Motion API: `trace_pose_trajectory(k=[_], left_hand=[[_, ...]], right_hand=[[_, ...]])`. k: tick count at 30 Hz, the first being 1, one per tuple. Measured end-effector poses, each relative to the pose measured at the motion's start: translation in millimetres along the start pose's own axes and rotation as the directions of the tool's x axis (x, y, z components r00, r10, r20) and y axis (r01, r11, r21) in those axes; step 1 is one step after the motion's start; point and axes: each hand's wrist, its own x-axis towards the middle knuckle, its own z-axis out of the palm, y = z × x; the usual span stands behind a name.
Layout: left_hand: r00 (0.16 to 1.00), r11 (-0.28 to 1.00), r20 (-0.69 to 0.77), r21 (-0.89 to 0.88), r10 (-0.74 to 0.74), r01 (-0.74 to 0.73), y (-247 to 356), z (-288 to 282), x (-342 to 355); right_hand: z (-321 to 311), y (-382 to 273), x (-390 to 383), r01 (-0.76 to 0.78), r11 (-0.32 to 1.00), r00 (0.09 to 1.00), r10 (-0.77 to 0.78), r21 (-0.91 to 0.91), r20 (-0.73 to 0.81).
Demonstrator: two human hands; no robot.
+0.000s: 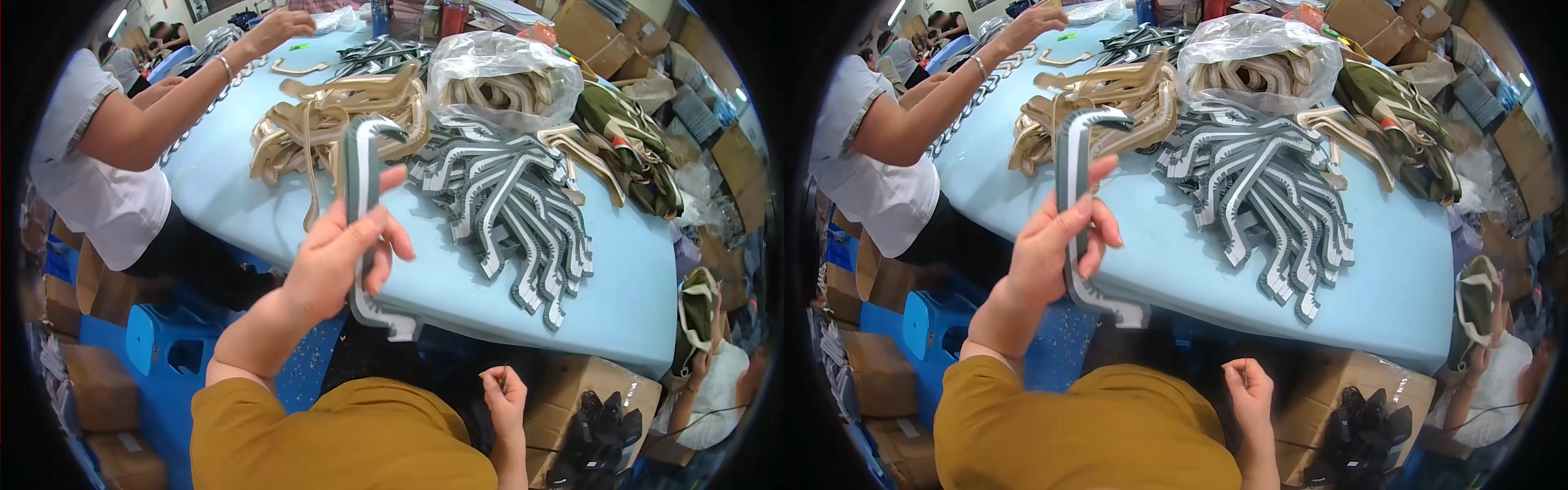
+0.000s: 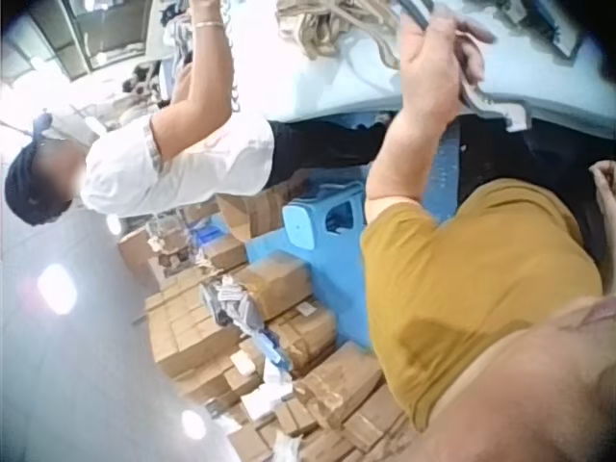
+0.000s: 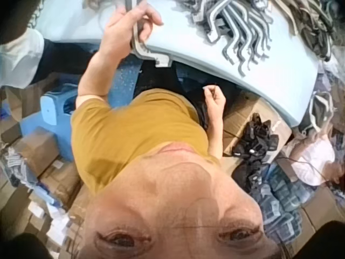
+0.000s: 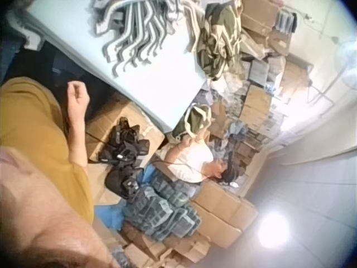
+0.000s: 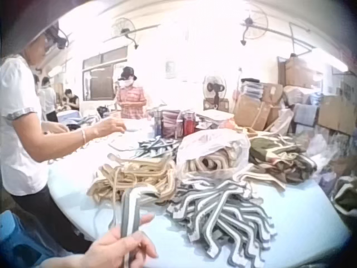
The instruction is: Trimming excess material and loose threads from leather bag components using clippers.
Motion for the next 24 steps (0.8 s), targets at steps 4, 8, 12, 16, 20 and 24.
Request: trace_pose_trajectory(k=[4,8,12,16,20,24], left_hand=[[0.981,0.955,-0.063,0.249,0.182,-0.162,28,-21,51],[0.966,0.782,-0.147,0.618,0.212,-0.078,72,-63,150],[0.977,0.351,-0.211,0.918,0.041,0.184,116,-114,299],[0.724,-0.044,-0.154,0.968,0.672,0.246,75,-106,350],[0.789,0.084,0.197,0.95,0.582,-0.3,61,-82,292],[0.762,-0.017,0.371,0.904,0.53,-0.428,56,-43,216]], right_hand=[[-18,-10,2,-0.04,0.999,0.999,0.041,0.018,-0.034],[-21,-13,-6,-0.084,0.98,0.992,0.065,-0.18,-0.112],[-11,-8,-16,-0.146,0.978,0.972,0.114,-0.146,-0.205],[4,-18,-12,-0.157,0.938,0.971,0.09,-0.31,-0.222],[19,-34,-6,-0.044,0.887,0.978,-0.056,-0.46,-0.202],[27,-38,-9,-0.031,0.864,0.988,-0.051,-0.503,-0.149]])
